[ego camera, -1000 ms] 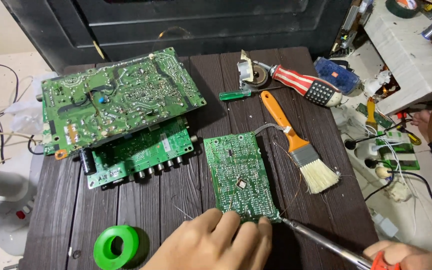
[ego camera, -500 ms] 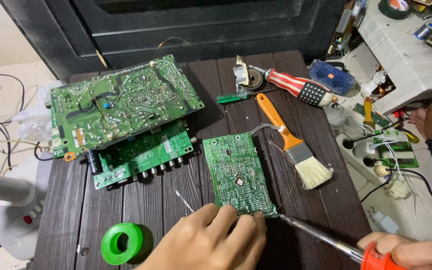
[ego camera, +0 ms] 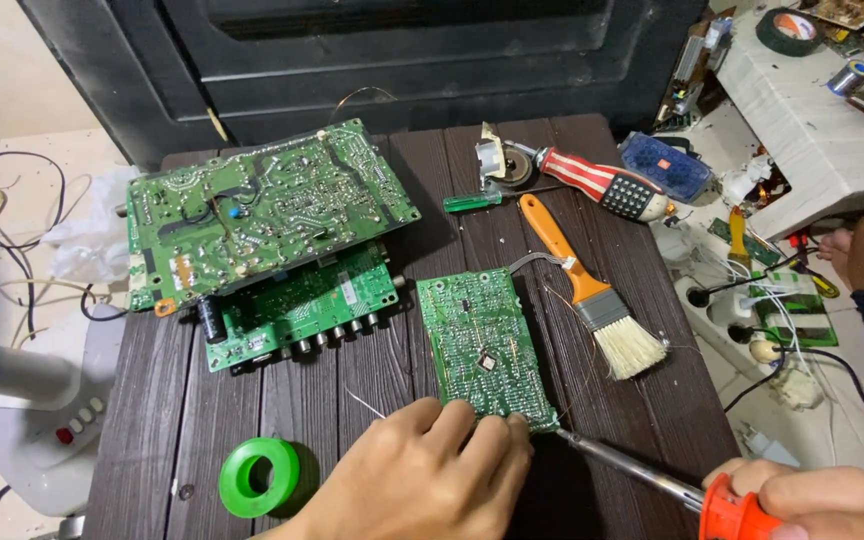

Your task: The person solders components onto a printed circuit board by hand, holding the circuit board in one hand and applying a handheld soldering iron to the components with the other.

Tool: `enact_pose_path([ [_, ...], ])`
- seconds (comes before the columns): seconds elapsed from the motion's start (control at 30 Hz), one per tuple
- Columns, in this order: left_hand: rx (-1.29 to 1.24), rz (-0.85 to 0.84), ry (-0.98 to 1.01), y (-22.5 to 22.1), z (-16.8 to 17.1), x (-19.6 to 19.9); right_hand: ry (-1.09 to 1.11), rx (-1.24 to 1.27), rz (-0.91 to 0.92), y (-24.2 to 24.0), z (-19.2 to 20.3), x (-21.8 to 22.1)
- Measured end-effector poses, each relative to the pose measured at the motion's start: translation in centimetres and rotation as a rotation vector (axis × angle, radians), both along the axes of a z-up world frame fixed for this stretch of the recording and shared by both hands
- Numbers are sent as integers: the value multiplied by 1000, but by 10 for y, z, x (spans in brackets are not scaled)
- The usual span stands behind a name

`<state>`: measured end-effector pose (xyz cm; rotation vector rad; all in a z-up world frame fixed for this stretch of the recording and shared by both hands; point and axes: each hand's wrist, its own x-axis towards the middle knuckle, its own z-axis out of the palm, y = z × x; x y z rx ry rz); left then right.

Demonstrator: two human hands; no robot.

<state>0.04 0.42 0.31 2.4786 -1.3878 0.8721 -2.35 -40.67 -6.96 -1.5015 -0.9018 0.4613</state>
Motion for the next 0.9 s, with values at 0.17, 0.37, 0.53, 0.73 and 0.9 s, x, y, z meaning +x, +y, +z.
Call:
enact_pose_path([
  [0.17,10,-20,17,1,-1,0,-245,143,-223,-1,-24,-11],
  [0.37,-26,-34,36,1,-1,0,-139,-6,-152,-40,-42,-9],
  [0.53,-26,-32,35,1,0,-1,-188,97,-227,-27,-41,-11],
  [0.73,-30,-32,43,1,2,-1,-342,159,-453,5,-45,-23],
  [0.9,-32,-42,58,1,2,-1,-362,208,-479,1,-41,-23],
])
